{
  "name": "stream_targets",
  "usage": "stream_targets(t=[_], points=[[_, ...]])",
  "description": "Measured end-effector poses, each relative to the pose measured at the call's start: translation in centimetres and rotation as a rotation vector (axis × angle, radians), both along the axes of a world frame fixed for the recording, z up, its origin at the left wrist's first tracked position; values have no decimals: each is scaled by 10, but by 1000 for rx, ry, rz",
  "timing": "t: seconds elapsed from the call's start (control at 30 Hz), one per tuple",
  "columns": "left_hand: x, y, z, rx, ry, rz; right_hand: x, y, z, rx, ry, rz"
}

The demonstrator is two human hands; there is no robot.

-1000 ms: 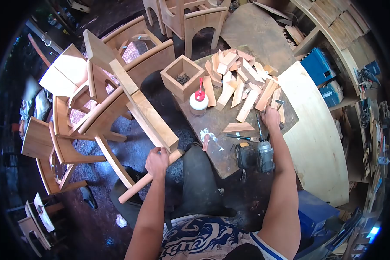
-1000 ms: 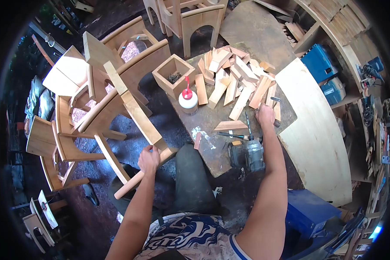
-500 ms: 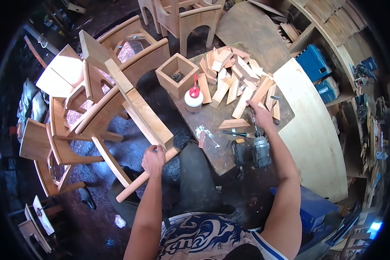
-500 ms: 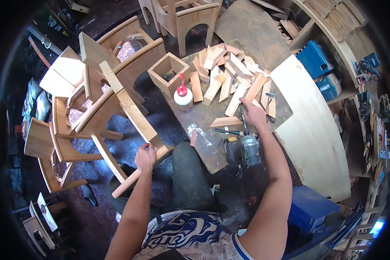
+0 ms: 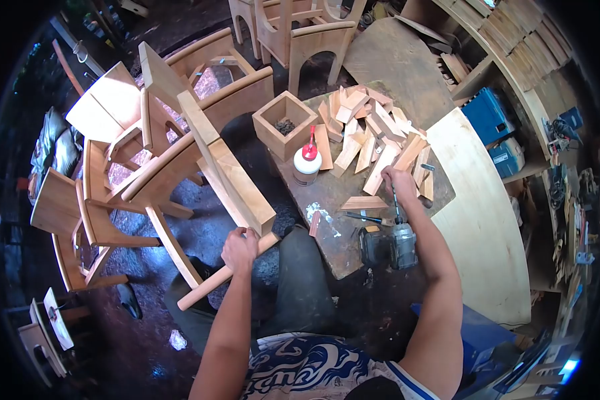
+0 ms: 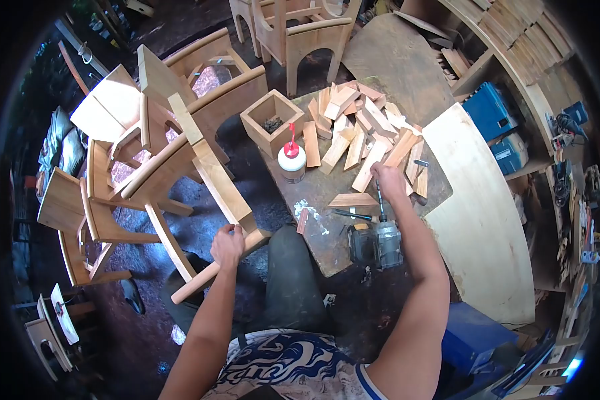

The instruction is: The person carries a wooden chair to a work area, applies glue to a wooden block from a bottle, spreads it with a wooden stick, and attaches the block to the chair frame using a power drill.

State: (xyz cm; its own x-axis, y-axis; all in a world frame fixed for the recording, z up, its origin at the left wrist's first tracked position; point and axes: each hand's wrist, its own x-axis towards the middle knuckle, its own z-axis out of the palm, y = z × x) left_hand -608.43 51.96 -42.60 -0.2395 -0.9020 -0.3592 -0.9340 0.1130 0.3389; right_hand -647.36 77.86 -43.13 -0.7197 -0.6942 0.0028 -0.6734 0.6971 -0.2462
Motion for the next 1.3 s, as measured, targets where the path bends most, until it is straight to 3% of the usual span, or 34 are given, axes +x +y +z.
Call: stream_targets(t=[0.17,0.4,0.53,0.67,0.73,0.8,0.87,0.93,1.03,1.17,1.3], points=[[1,-1,-5,-19,24,-15,-28,-13,59,-184,199,31],[1,-2,-2,8,19,6,-115,-43,118,191,378,-151],[-1,-2,3,-3,15,2,-144,-51,89,18,250,-157],[1,-3,-5,-32,23,-5,-95,-60,105,6,320,-198],[3,-3,-9,-27,22,-9,-62,-41,84,-127,309,62],[2,-4,-6,-33,30,-10,-33,-12,52,-15,302,290],[2,-3,-2,-24,28,-10,0,10,33,135,129,352],[0,-2,0,-23,33,-21,32,16,24,329,-1,280],[1,0,0,-7,21,-19,45,22,-3,339,-79,241],[2,-1,-4,-3,30,-16,47,28,5,202,23,206],[1,1,-5,-16,21,3,30,50,30,-308,189,-153]])
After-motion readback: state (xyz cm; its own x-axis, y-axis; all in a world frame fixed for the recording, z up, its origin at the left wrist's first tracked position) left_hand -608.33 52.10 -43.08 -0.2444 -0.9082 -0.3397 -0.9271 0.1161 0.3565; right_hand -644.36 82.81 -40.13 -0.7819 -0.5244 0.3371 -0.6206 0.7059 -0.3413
